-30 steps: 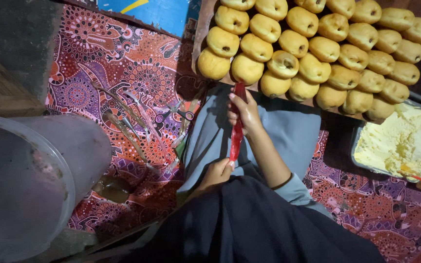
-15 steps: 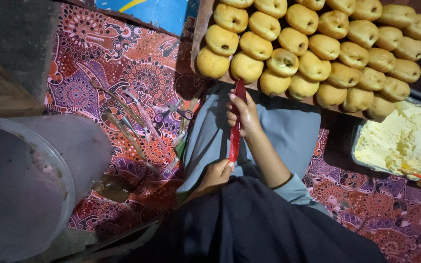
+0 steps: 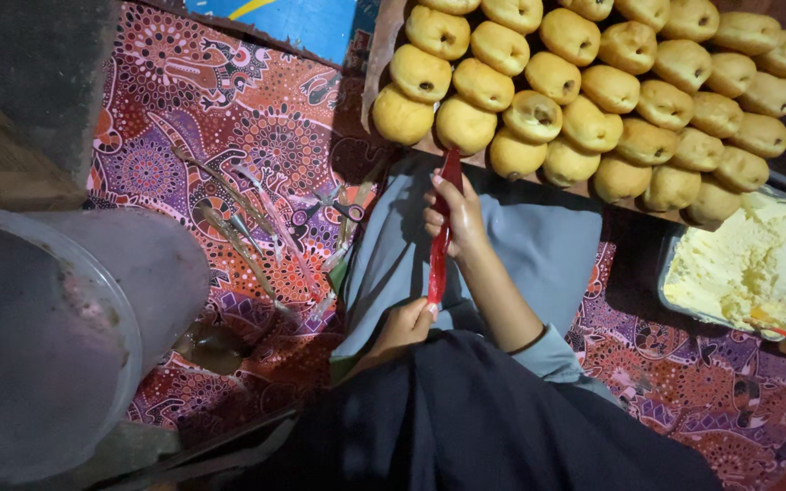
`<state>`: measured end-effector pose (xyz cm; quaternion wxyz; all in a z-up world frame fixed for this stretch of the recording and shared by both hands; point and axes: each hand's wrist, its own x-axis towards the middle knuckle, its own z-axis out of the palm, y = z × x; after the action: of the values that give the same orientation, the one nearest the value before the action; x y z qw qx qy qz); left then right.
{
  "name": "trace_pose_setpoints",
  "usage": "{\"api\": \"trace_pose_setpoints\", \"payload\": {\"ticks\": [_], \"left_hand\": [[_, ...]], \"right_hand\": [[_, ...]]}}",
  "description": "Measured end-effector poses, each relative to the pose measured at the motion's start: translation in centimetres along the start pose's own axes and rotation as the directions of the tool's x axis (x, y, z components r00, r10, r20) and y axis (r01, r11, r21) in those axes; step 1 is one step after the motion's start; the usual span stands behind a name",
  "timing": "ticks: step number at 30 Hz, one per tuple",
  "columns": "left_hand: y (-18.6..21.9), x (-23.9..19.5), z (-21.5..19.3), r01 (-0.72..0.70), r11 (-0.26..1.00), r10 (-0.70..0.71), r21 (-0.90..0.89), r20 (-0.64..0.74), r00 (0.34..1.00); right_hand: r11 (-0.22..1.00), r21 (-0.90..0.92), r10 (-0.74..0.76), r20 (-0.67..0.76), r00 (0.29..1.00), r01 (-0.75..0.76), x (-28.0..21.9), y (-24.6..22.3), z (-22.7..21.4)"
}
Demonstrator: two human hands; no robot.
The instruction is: The person fills rows of donuts with brown and red fillings using piping bags. They systematically inject each donut, switching between fillings and occasionally adjusting the bags.
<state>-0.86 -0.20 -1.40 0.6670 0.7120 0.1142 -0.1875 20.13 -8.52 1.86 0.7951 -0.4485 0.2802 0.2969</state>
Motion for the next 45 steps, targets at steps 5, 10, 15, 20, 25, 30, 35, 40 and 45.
{"api": "trace_pose_setpoints", "payload": {"ticks": [5,10,15,20,25,30,35,40,45], "left_hand": [[-0.9,0.8,0.1,-0.126,0.992,0.127,0.019,-0.108,0.986],[0.1,0.9,-0.2,-0.058,0.998,0.059,0.017,-0.041,0.997],[1.7,0.6,-1.0,-0.05,0.998,0.05,0.027,0.02,0.999],[1.7,3.6,-3.1,-0.016,0.994,0.013,-0.11,-0.034,0.999],[2.0,11.2,-5.3,-0.232,0.97,0.213,-0.077,-0.197,0.957],[2.5,17.0,-4.6,-0.179,0.94,0.108,-0.289,-0.247,0.963],[0.2,17.4,-2.6,-0.19,0.847,0.046,-0.497,-0.288,0.956],[-3.6,15.7,-0.7,-0.139,0.694,-0.002,-0.706,-0.195,0.981],[-5.1,16.1,-0.5,-0.074,0.602,-0.006,-0.795,-0.097,0.995]], "right_hand": [[0.999,-0.006,-0.053,0.022,0.998,0.053,1.2,-0.3,0.1],[0.999,-0.004,-0.038,0.054,0.998,0.038,1.2,-0.3,-0.3],[0.999,0.02,-0.041,0.084,0.996,0.039,0.4,-0.2,-1.5],[0.998,-0.049,-0.03,0.097,0.995,0.035,-0.3,-0.6,-3.2],[0.995,-0.096,-0.001,0.116,0.993,0.012,-1.1,-1.0,-4.2],[0.99,-0.139,0.022,0.091,0.996,-0.009,-1.1,-1.4,-3.3],[0.994,-0.104,-0.012,0.076,0.997,0.019,-0.8,-1.2,-2.5],[0.998,0.015,-0.054,0.056,0.997,0.053,0.4,-0.2,-1.8],[0.998,0.026,-0.057,0.042,0.997,0.056,1.1,0.1,-0.9]]}}
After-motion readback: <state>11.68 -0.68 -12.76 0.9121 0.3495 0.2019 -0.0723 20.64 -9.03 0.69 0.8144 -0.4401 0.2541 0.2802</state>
